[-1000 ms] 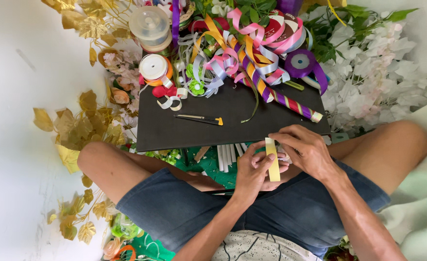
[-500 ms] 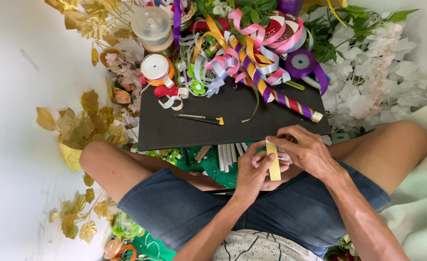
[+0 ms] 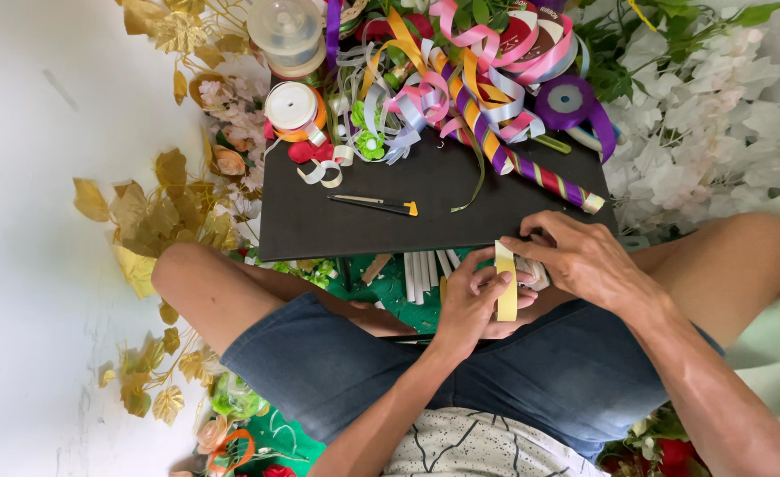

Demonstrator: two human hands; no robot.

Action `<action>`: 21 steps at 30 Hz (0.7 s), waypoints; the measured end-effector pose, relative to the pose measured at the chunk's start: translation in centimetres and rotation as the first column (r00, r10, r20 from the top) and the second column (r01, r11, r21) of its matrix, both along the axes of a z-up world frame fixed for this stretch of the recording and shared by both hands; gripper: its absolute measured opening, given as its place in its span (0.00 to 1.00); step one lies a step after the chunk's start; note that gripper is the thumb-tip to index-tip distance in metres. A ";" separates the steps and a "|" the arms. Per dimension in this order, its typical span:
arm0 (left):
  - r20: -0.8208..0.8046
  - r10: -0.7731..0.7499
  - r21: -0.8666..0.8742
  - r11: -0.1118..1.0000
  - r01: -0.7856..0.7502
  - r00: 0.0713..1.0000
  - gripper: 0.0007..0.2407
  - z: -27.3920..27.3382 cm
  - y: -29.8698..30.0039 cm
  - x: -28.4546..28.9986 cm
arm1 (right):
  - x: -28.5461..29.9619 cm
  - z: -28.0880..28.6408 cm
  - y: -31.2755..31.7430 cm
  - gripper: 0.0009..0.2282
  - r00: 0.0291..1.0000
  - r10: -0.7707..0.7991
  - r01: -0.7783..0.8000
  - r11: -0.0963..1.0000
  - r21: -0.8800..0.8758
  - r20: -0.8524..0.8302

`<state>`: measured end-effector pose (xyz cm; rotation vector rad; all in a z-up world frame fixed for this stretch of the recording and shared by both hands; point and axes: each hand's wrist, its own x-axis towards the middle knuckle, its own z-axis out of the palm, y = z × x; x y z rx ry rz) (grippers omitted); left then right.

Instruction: The person wraps a plastic tube with a yellow and purple ribbon and then uses a utility knife to cut a small piece of double-sided tape while holding it against the tube.

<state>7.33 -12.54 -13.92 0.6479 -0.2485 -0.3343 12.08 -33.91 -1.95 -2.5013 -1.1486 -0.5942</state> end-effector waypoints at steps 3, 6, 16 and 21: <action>-0.118 0.040 0.069 0.997 -0.032 0.992 0.27 0.2 -1.3 -0.2 | 0.2 -1.0 -0.5 0.15 1.000 -0.010 0.010 1.000 -0.005 -0.016; -0.187 -0.017 -0.023 1.000 0.013 0.982 0.25 0.2 -1.1 -0.3 | 0.5 -0.6 -0.8 0.15 0.998 -0.003 0.003 1.000 -0.003 -0.070; -0.189 0.103 0.174 0.982 -0.070 0.977 0.19 2.7 -2.0 -1.7 | 2.6 1.1 3.3 0.13 0.999 -0.036 0.038 0.981 -0.192 0.015; -0.097 0.191 0.332 0.931 -0.149 0.977 0.19 2.2 -2.3 -1.8 | 6.4 1.8 14.1 0.11 0.965 0.073 -0.049 0.994 0.099 -0.253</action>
